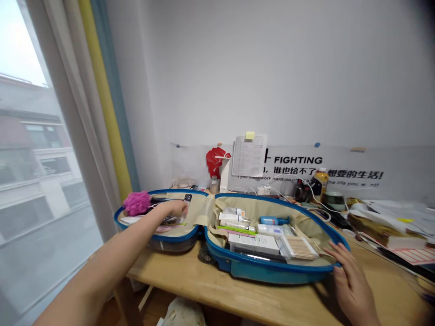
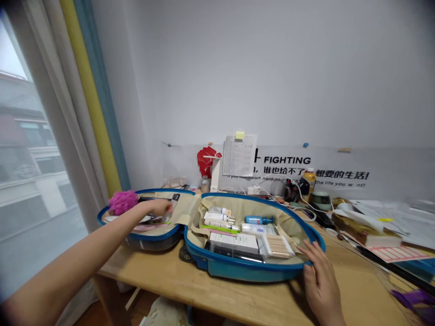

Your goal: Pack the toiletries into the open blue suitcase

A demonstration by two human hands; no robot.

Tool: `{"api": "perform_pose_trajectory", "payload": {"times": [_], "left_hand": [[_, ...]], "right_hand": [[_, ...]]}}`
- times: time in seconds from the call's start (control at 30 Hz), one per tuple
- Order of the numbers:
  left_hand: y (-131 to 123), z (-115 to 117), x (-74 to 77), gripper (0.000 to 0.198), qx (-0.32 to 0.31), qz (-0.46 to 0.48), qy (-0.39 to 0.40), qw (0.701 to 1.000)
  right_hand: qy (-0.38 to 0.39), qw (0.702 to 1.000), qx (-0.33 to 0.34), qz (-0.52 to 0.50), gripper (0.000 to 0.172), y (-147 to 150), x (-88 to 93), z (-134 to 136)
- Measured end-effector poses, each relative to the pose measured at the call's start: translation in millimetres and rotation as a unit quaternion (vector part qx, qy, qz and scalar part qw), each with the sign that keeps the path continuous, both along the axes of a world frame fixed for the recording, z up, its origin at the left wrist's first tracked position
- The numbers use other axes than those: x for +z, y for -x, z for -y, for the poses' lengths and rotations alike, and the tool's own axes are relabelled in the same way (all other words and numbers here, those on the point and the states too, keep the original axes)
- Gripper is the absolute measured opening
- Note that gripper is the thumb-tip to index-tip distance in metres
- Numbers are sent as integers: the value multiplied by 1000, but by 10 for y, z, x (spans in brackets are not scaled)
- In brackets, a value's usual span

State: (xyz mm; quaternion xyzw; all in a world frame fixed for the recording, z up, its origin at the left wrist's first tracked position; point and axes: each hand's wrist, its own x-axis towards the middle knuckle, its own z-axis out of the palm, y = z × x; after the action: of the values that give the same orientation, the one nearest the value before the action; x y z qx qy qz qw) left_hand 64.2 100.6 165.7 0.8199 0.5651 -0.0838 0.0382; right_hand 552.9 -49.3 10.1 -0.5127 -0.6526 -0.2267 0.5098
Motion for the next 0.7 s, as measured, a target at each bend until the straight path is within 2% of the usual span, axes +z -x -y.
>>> {"api": "perform_pose_trajectory", "payload": {"times": [0.07, 0.17, 0.43, 0.5, 0.57, 0.7], "left_hand": [[186, 39, -157, 39, 20, -30, 34, 999], [314, 82, -329, 45, 26, -50, 48, 997], [366, 81, -461, 23, 0, -54, 4, 999], [366, 100, -477, 21, -1, -40, -9, 999], [365, 116, -453, 28, 5, -27, -24, 999], [319, 116, -247, 40, 17, 51, -80, 995]], "right_hand": [[0, 1000, -4, -1, 41, 3, 3, -2], [-4, 1000, -8, 3, 40, 15, 14, -3], [-22, 1000, -11, 8, 41, 24, 16, -9], [-18, 1000, -10, 7, 40, 21, 10, -6], [-15, 1000, -8, 3, 40, 18, 5, -4], [-7, 1000, -5, -8, 40, 14, 2, -4]]}}
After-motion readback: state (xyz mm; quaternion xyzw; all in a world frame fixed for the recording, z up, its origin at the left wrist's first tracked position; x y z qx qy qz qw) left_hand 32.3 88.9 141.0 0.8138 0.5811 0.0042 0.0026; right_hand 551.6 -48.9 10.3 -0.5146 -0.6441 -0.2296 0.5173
